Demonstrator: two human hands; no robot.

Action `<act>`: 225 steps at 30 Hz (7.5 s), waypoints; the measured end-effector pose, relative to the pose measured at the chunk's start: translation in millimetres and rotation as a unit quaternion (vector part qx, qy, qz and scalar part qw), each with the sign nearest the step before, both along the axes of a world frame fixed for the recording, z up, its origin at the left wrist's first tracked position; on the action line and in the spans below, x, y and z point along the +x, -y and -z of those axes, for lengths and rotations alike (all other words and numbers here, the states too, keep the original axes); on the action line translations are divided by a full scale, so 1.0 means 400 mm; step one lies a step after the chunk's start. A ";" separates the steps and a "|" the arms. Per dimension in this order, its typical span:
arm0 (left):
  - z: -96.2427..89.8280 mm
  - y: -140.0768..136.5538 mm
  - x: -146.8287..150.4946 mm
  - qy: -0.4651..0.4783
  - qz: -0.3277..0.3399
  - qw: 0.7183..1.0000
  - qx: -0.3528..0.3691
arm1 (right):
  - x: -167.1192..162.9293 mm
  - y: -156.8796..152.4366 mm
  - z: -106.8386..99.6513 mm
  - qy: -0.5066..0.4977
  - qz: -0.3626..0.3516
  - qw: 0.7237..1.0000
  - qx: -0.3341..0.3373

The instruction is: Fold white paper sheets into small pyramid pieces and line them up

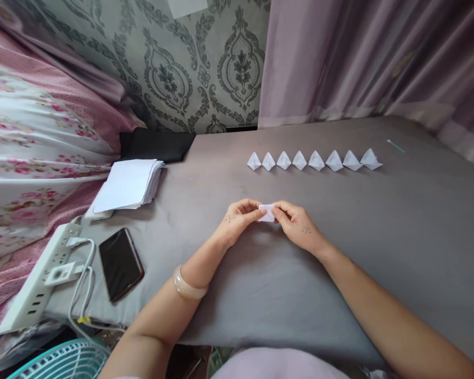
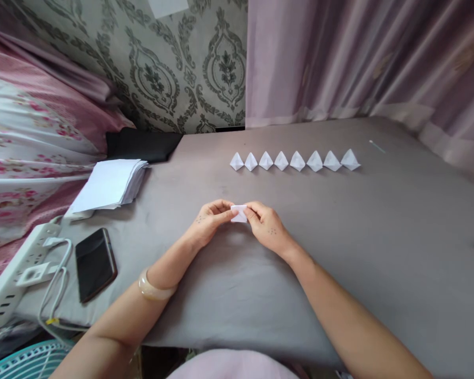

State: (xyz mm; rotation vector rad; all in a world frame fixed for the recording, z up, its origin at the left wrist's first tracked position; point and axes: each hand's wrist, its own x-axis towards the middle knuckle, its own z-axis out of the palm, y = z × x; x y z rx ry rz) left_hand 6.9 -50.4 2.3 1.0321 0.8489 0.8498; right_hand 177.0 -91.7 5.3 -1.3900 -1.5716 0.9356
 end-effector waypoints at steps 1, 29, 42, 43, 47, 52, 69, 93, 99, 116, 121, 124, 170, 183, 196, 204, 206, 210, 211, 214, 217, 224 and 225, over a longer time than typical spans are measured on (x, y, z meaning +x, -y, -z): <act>0.001 0.000 0.000 -0.007 0.008 1.000 -0.003 | 0.001 0.000 0.003 0.017 -0.002 1.000 0.010; 0.003 0.005 -0.003 -0.149 0.081 0.985 -0.007 | 0.043 -0.012 -0.001 0.024 -0.032 0.998 -0.049; 0.005 0.001 0.004 -0.105 0.007 0.994 -0.021 | 0.003 -0.010 -0.001 -0.139 0.054 0.980 -0.132; 0.007 0.000 0.004 -0.105 -0.008 0.994 -0.021 | -0.002 -0.009 0.000 -0.145 0.054 0.978 -0.142; 0.016 -0.005 0.003 -0.090 -0.015 0.996 -0.024 | -0.018 -0.009 0.008 -0.165 0.068 0.973 -0.146; 0.018 -0.003 0.005 -0.084 0.002 0.996 -0.038 | -0.022 -0.017 0.016 -0.138 0.077 0.976 -0.149; 0.018 -0.014 -0.003 -0.154 0.008 0.988 0.030 | -0.006 -0.022 0.039 -0.020 0.026 0.996 -0.088; 0.046 -0.026 -0.027 -0.392 0.078 0.824 0.402 | 0.000 -0.004 0.049 0.295 -0.025 0.949 0.110; 0.049 -0.022 -0.030 -0.424 0.101 0.774 0.460 | 0.010 0.004 0.021 0.352 -0.062 0.928 0.104; 0.030 -0.030 0.000 -0.404 -0.012 0.876 0.262 | 0.020 -0.065 0.054 0.226 0.016 0.973 0.035; 0.033 -0.038 0.009 -0.427 -0.011 0.872 0.241 | 0.017 -0.089 0.049 0.216 0.043 0.975 -0.020; 0.034 -0.041 0.013 -0.440 -0.014 0.868 0.231 | 0.022 -0.111 0.039 0.227 0.027 0.971 -0.070; 0.017 -0.047 0.029 -0.490 0.012 0.840 0.234 | -0.057 -0.168 -0.139 0.547 -0.144 0.794 -0.223; 0.007 -0.037 0.010 -0.474 0.021 0.855 0.210 | -0.034 -0.211 -0.109 0.518 -0.159 0.803 -0.248; 0.026 -0.047 0.015 -0.453 0.014 0.863 0.225 | 0.015 -0.131 -0.025 0.382 -0.046 0.912 -0.142; 0.038 -0.022 0.011 -0.392 -0.029 0.885 0.249 | 0.041 -0.085 0.032 0.245 -0.024 0.967 -0.070; 0.034 -0.019 0.008 -0.379 -0.015 0.892 0.245 | 0.042 -0.076 0.038 0.212 -0.026 0.975 -0.066; 0.033 -0.017 0.008 -0.342 -0.003 0.911 0.229 | 0.040 -0.070 0.052 0.147 -0.017 0.987 -0.064; 0.035 -0.017 0.009 -0.316 -0.006 0.923 0.219 | 0.039 -0.070 0.055 0.115 -0.011 0.991 -0.063; 0.041 -0.020 0.015 -0.189 -0.033 0.969 0.156 | 0.036 -0.070 0.051 -0.003 -0.001 0.998 -0.069; 0.039 -0.026 0.016 -0.078 -0.062 0.992 0.075 | 0.032 -0.063 0.026 -0.094 -0.022 0.990 -0.099; 0.021 -0.029 0.007 -0.051 -0.086 0.994 0.039 | 0.006 -0.042 -0.008 -0.124 -0.027 0.982 -0.138; 0.019 -0.027 0.007 -0.054 -0.085 0.994 0.040 | 0.004 -0.041 -0.004 -0.125 -0.023 0.983 -0.134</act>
